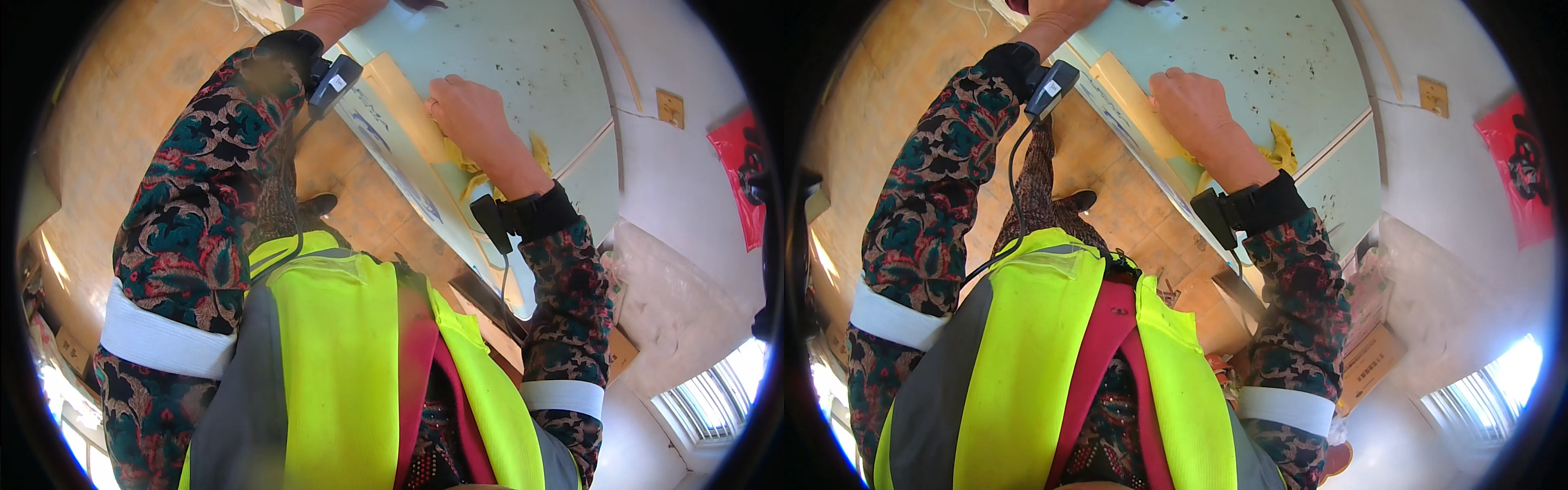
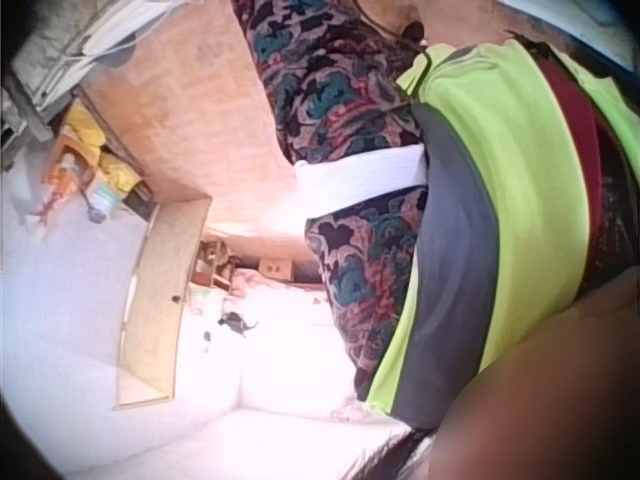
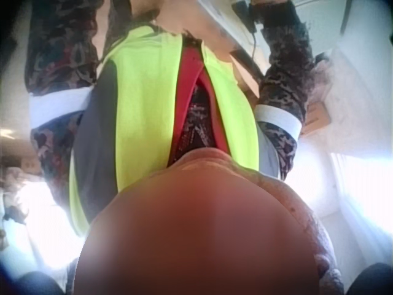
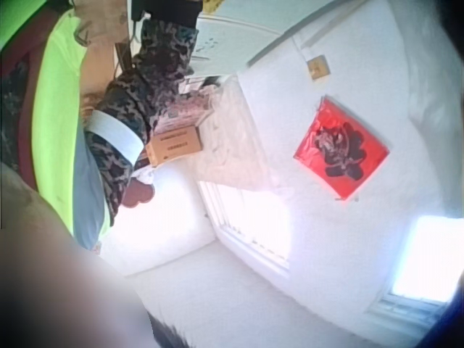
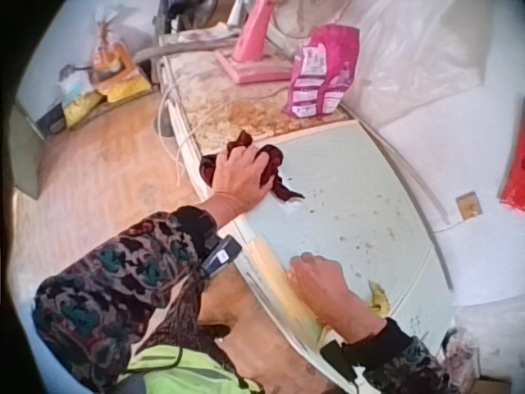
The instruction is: The person wipes a light blue cabinet top with a dark cloth, then switches to a yellow cloth to continue wiping the same surface. They then move to a pink table fan and wipe its cage and base with the dark cloth.
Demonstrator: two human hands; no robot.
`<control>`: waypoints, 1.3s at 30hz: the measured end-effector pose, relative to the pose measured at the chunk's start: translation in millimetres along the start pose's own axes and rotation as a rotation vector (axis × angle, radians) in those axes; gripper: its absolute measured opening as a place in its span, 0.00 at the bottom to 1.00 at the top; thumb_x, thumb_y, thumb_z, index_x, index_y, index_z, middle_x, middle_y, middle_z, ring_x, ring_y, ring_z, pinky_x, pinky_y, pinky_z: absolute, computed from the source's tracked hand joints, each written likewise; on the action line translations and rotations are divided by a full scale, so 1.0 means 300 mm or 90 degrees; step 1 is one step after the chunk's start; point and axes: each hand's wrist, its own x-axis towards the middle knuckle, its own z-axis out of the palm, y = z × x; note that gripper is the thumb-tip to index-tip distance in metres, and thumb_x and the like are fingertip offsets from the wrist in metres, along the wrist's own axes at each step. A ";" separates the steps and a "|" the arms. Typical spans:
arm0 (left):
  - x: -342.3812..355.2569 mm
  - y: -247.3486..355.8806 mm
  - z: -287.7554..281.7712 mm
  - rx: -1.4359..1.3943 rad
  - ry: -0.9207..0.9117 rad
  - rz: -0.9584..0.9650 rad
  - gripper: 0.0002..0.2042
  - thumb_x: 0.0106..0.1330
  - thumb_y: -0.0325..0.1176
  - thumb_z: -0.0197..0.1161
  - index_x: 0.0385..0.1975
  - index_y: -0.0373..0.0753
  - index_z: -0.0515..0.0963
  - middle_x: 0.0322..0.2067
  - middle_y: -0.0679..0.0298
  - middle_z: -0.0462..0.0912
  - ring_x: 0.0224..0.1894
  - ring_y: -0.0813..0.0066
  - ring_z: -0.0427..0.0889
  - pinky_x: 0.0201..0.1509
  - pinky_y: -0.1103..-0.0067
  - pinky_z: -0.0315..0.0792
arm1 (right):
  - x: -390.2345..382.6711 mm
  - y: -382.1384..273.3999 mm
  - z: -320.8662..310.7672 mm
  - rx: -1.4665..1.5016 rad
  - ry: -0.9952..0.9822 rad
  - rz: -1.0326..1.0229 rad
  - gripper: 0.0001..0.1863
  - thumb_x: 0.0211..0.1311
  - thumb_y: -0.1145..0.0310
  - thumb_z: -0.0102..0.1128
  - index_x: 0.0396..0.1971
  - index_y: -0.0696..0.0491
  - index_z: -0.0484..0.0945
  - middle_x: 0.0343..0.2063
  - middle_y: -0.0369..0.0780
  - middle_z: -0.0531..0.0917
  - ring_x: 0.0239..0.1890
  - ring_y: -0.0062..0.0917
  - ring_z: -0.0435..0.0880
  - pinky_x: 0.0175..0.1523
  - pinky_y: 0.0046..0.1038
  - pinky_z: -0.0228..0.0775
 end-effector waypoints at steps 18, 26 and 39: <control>-0.003 0.018 -0.004 -0.011 0.018 -0.001 0.15 0.55 0.45 0.68 0.37 0.46 0.77 0.40 0.63 0.76 0.47 0.62 0.74 0.51 0.61 0.64 | -0.013 0.017 0.004 -0.034 -0.048 -0.031 0.04 0.60 0.67 0.58 0.29 0.51 0.76 0.29 0.42 0.80 0.33 0.41 0.82 0.34 0.42 0.74; -0.004 0.020 -0.003 -0.011 0.008 0.004 0.15 0.54 0.45 0.68 0.38 0.46 0.77 0.40 0.63 0.76 0.48 0.62 0.74 0.51 0.60 0.64 | -0.026 0.020 -0.005 -0.048 -0.131 0.010 0.05 0.62 0.67 0.56 0.29 0.51 0.77 0.30 0.41 0.81 0.34 0.41 0.83 0.34 0.42 0.74; -0.011 0.022 -0.005 -0.016 0.028 0.010 0.15 0.54 0.44 0.68 0.37 0.46 0.77 0.40 0.63 0.75 0.47 0.62 0.74 0.51 0.61 0.64 | -0.046 0.026 -0.006 -0.024 -0.055 -0.036 0.05 0.61 0.66 0.58 0.29 0.50 0.76 0.29 0.41 0.80 0.34 0.40 0.82 0.34 0.42 0.73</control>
